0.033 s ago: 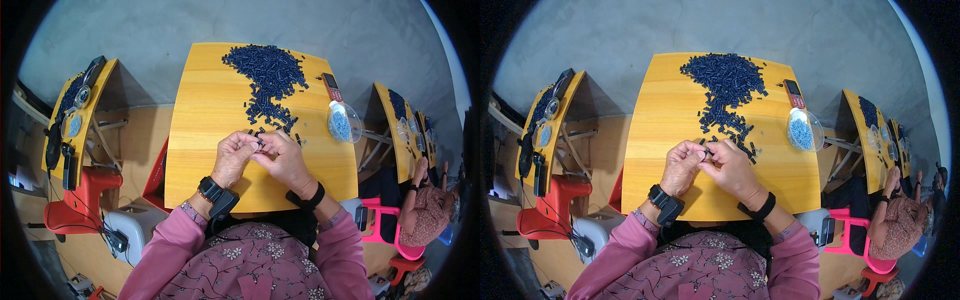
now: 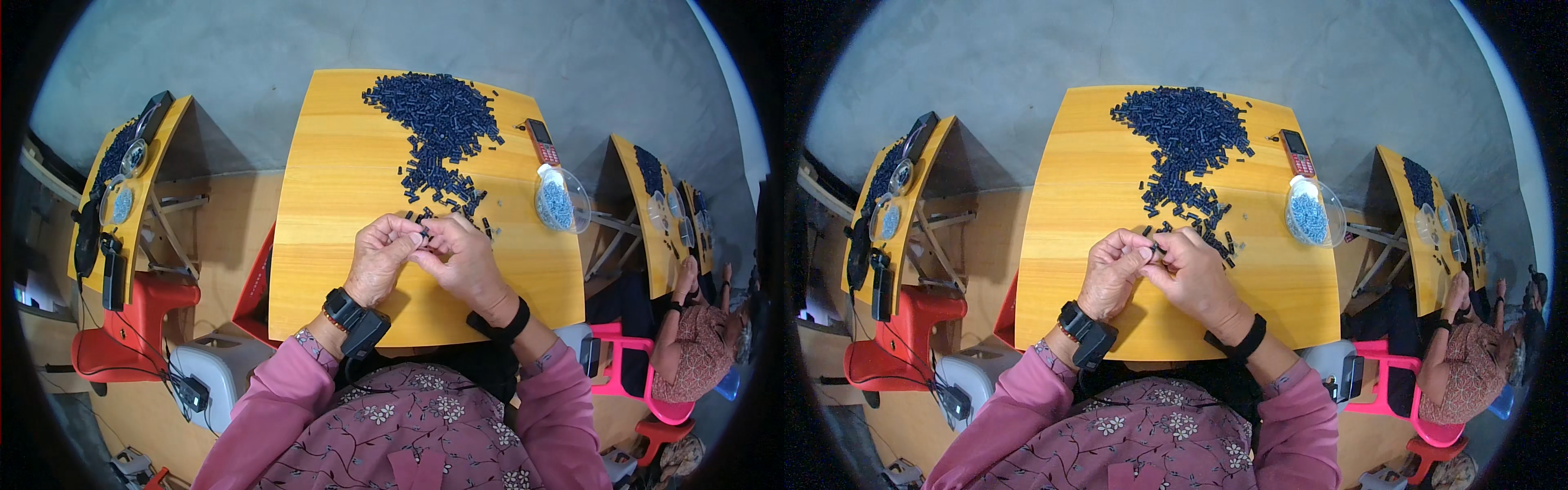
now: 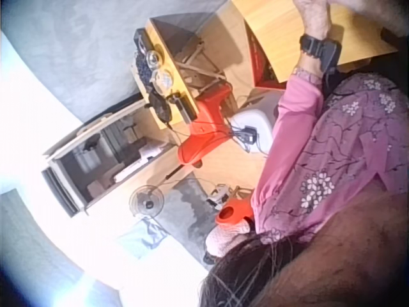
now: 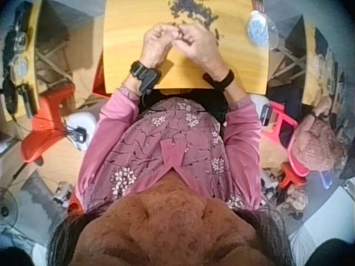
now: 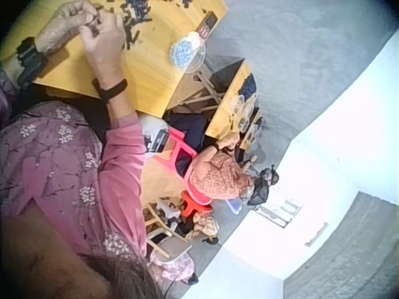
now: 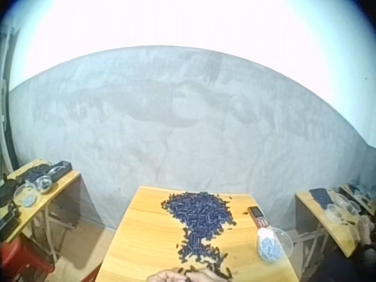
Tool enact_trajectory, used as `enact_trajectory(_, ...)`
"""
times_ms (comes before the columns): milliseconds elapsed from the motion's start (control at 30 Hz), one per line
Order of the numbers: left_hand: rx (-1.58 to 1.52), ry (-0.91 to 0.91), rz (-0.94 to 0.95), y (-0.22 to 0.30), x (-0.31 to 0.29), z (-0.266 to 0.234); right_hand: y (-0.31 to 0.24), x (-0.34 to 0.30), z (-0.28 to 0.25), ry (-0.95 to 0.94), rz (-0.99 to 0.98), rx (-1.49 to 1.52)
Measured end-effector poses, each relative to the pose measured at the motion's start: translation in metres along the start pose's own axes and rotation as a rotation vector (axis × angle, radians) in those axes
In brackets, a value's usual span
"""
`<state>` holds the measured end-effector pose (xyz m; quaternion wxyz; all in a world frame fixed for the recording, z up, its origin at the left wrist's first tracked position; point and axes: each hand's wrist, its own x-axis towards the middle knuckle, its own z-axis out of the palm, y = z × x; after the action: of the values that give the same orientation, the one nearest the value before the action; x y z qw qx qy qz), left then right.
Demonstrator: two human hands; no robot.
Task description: Assembling small black plastic components by hand at a workstation.
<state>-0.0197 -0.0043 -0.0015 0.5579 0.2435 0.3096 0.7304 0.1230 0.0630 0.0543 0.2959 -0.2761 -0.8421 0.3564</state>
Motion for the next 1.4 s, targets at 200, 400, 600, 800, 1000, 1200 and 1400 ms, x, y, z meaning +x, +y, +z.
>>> enact_trajectory(200,-0.022,-0.026,0.002,0.000,0.003,-0.002,-0.002,0.000,0.006,0.035,-0.033,-0.097)
enact_trajectory(400,-0.066,0.014,-0.078,0.004,0.002,-0.001,-0.005,-0.001,0.001,0.053,-0.028,-0.077)
enact_trajectory(600,0.078,-0.118,-0.111,0.001,0.000,-0.007,-0.004,-0.002,-0.004,0.031,-0.100,-0.167)
enact_trajectory(800,0.074,-0.138,-0.123,0.001,-0.001,-0.010,-0.007,0.002,-0.011,-0.072,-0.089,-0.165)
enact_trajectory(1000,0.061,-0.107,-0.122,0.002,-0.001,-0.006,-0.005,0.007,-0.013,-0.176,-0.144,-0.175)
enact_trajectory(1200,0.109,-0.085,-0.137,0.003,-0.002,-0.006,-0.002,0.005,-0.008,-0.156,-0.190,-0.306)
enact_trajectory(1400,0.139,-0.092,-0.046,-0.002,-0.001,-0.008,0.000,0.001,-0.003,-0.117,-0.241,-0.432)
